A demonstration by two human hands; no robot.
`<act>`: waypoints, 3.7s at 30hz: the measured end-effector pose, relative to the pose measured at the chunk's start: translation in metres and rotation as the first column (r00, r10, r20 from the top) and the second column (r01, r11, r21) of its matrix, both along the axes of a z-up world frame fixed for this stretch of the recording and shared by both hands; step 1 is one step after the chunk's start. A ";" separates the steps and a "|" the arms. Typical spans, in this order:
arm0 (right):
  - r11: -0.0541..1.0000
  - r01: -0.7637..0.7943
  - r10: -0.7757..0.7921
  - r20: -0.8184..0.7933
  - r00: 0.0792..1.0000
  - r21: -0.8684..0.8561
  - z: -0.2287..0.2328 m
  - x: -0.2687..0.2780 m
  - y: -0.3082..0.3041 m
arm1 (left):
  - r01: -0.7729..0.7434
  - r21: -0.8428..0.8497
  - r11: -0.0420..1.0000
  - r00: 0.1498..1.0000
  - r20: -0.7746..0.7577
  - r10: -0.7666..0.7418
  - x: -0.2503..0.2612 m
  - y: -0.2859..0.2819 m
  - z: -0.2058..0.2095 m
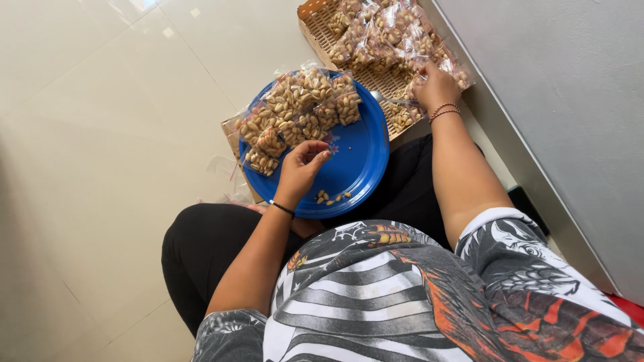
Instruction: The person sorts cashews from a large pile on a tray, picking up individual nuts by hand and placing them into small plastic bags.
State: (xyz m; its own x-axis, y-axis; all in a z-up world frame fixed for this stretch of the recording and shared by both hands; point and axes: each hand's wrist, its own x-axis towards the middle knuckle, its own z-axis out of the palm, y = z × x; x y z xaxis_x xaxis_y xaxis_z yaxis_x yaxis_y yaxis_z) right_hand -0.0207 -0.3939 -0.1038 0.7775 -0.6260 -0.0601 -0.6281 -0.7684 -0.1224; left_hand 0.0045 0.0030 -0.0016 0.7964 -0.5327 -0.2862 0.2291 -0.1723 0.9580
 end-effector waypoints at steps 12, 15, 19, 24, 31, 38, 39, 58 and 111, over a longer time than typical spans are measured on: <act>1.000 0.001 0.012 0.468 0.884 -0.028 0.022 -0.008 -0.003 | 0.017 0.029 0.999 0.999 0.030 -0.018 -0.007 0.001 0.000; 0.987 -0.117 0.010 0.689 0.725 0.108 0.058 -0.014 0.013 | 0.034 0.006 0.999 0.998 0.046 -0.034 -0.009 0.000 0.000; 0.655 -0.302 -0.347 0.631 0.694 0.692 0.105 -0.025 0.040 | 0.042 0.050 0.998 0.996 0.078 -0.046 -0.016 -0.001 0.012; 0.116 -0.481 0.025 0.482 0.876 0.869 0.124 -0.031 0.095 | 0.075 0.087 0.993 0.986 0.140 -0.087 -0.025 -0.008 0.034; 0.103 -0.374 0.276 0.334 0.901 0.922 0.093 -0.028 0.168 | 0.111 0.245 0.963 0.977 0.152 -0.151 -0.034 -0.009 -0.009; 0.215 -0.389 0.158 0.361 0.919 0.896 0.084 -0.032 0.150 | 0.055 0.309 0.949 0.979 0.171 -0.113 -0.038 -0.010 -0.008; 0.238 -0.405 0.142 0.381 0.914 0.883 0.085 -0.033 0.148 | 0.053 0.328 0.943 0.973 0.197 -0.123 -0.039 -0.012 -0.011; 0.204 -0.430 0.275 0.370 0.887 0.879 0.115 -0.044 0.152 | -0.096 0.120 0.988 0.982 0.173 0.075 -0.035 -0.025 0.004; 0.107 -0.538 -0.214 0.548 0.809 0.836 0.106 -0.031 0.174 | -0.224 -0.204 0.953 0.975 -0.033 0.222 0.011 -0.053 0.004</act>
State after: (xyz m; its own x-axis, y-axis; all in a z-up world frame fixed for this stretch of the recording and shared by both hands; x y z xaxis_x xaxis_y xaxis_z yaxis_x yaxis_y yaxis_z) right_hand -0.0519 -0.2195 0.0024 0.9799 -0.1749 -0.0959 -0.0656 0.1714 -0.9830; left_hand 0.0156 -0.0497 0.0021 0.8992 -0.3903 -0.1975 0.2486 0.0843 0.9649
